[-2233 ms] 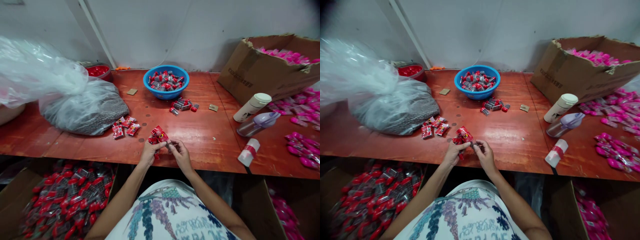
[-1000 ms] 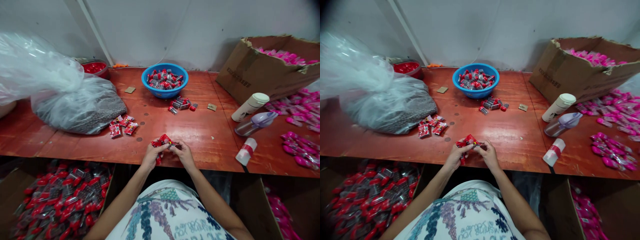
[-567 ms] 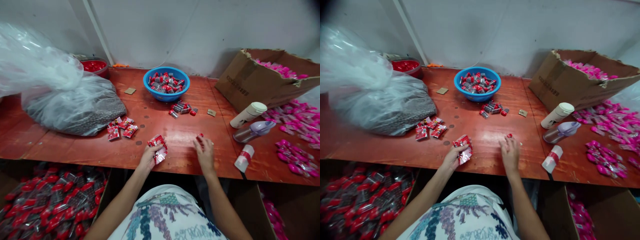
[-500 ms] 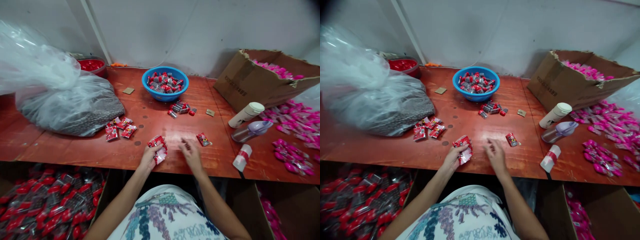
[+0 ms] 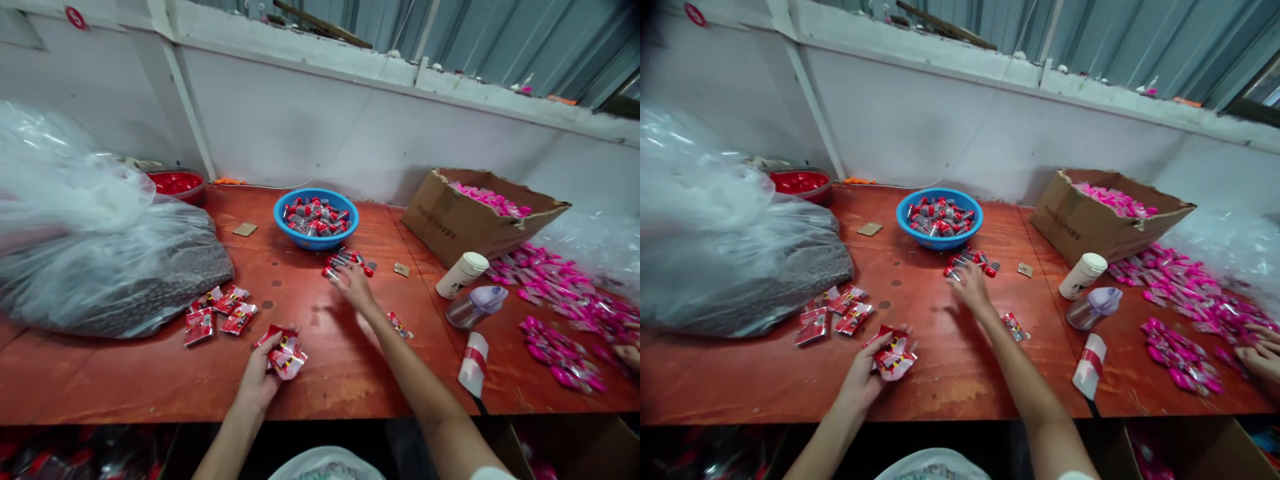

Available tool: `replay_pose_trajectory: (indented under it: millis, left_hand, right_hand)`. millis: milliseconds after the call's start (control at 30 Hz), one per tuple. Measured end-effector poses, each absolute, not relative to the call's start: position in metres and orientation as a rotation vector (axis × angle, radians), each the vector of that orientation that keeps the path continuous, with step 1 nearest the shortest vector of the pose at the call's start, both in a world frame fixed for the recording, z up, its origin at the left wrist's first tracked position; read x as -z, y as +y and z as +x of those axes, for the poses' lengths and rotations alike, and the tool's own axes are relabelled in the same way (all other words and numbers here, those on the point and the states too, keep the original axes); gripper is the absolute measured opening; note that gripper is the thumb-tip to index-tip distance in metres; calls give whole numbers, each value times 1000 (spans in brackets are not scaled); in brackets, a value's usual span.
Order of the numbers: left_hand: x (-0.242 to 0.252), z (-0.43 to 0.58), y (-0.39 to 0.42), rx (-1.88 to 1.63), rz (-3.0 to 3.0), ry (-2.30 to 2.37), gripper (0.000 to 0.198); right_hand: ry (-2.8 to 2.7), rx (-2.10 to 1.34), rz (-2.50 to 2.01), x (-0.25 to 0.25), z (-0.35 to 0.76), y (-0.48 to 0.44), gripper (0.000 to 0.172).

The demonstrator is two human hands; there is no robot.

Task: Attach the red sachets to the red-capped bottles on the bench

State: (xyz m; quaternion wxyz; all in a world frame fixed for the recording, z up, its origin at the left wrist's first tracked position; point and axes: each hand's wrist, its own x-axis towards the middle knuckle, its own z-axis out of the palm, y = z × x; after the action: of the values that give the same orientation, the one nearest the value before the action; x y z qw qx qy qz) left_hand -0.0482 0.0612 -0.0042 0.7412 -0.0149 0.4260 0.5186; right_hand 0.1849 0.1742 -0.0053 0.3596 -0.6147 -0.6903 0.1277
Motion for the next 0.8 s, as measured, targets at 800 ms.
replay_pose_trajectory:
  millis: [800]
  left_hand:
    - [-2,-51,52,-1288,114,754,31]
  right_hand:
    - [-1859,-548,-1572,11,122,117,50]
